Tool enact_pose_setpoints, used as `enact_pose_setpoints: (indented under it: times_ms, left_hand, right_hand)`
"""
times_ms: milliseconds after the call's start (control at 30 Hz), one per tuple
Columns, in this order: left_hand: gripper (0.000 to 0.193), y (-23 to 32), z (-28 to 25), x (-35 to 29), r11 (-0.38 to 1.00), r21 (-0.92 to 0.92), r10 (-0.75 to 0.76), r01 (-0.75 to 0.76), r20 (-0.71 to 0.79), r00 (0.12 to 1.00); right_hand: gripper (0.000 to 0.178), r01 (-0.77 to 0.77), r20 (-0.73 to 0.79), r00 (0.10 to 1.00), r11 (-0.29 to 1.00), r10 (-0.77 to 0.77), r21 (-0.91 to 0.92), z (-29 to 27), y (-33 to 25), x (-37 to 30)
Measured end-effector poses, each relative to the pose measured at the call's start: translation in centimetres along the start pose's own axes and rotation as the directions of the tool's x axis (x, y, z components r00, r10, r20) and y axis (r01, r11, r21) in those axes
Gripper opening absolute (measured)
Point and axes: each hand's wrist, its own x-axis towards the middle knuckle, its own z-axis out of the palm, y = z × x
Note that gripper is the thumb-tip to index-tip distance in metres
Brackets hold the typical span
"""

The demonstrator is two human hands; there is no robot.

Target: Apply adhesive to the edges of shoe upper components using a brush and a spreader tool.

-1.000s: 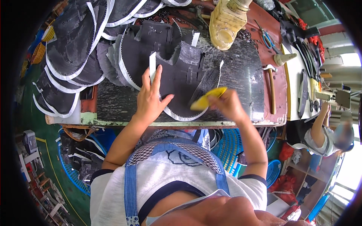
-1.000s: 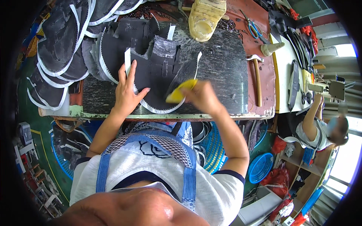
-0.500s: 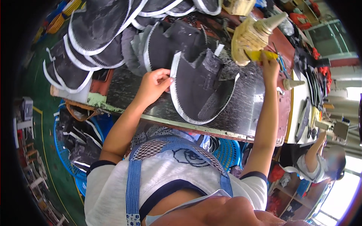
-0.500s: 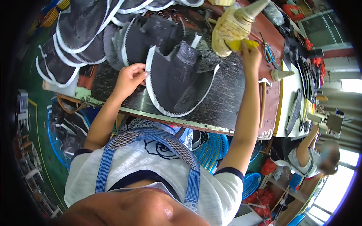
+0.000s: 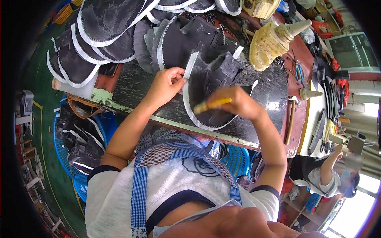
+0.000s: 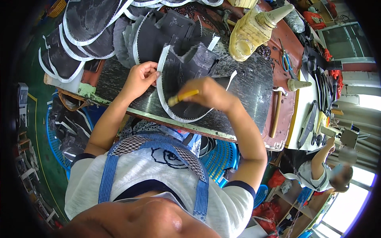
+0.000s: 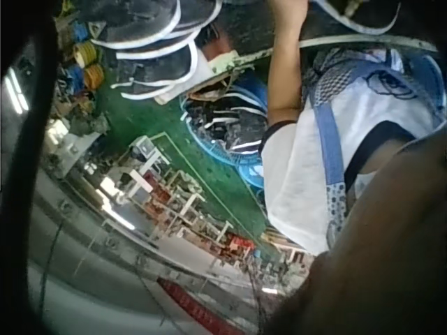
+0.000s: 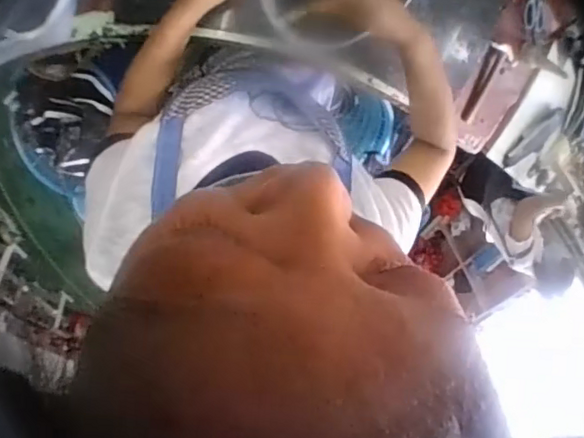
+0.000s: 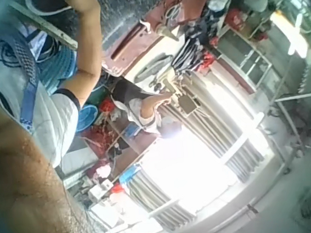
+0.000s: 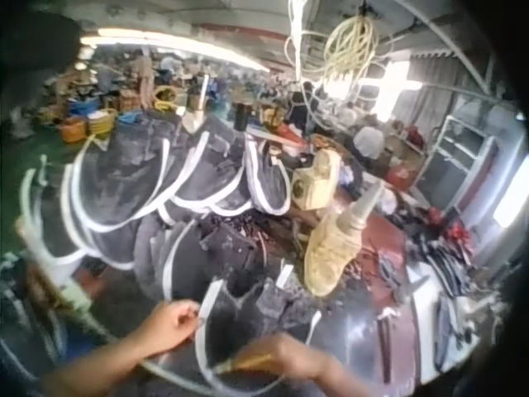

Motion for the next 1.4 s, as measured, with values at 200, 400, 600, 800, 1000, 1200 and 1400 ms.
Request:
enact_pose_setpoints:
  times_ms: [200, 400, 600, 800, 1000, 1200, 1400]
  left_hand:
    - [0.018, 0.1, 0.1, -0.2, 0.999, 0.008, 0.043, -0.043, -0.028, 0.999]
    - [0.017, -0.3, 0.4, 0.0, 0.995, 0.065, 0.075, -0.072, -0.039, 0.996]
    - [0.017, 0.4, 0.0, -0.2, 0.984, 0.150, 0.109, -0.097, -0.072, 0.991]
    - [0.015, 1.9, 0.8, -1.4, 0.947, 0.296, 0.170, -0.124, -0.132, 0.977]
    - [0.030, 1.3, 1.8, -3.0, 0.876, 0.405, 0.344, -0.260, -0.150, 0.927]
    - [0.014, -2.4, -15.1, -16.9, 0.882, -0.061, 0.237, -0.467, -0.799, 0.553]
    - [0.031, -12.9, -30.6, -35.8, 0.933, -0.082, -0.056, -0.350, -0.995, 0.083]
  right_hand:
    - [0.030, -0.183, -0.303, 0.942, 0.978, 0.145, -0.102, -1.3, -1.4, -3.4]
    - [0.029, -0.198, 0.040, 0.980, 0.977, 0.195, 0.079, -1.3, -2.7, -7.1]
    - [0.021, -0.313, -0.082, 0.937, 0.922, 0.338, 0.227, 0.9, -1.6, -5.2]
    - [0.020, -0.576, -0.722, 0.615, 0.806, 0.317, -0.137, 0.0, 1.0, -2.9]
    - [0.024, -0.276, -0.765, 0.568, 0.946, 0.302, 0.169, -3.4, 3.6, -8.3]
    - [0.028, 0.359, -0.847, 0.517, 0.867, 0.124, 0.346, -7.8, 0.2, -8.3]
    - [0.030, 0.072, -0.842, 0.478, 0.945, 0.249, 0.320, -6.6, 2.4, -10.3]
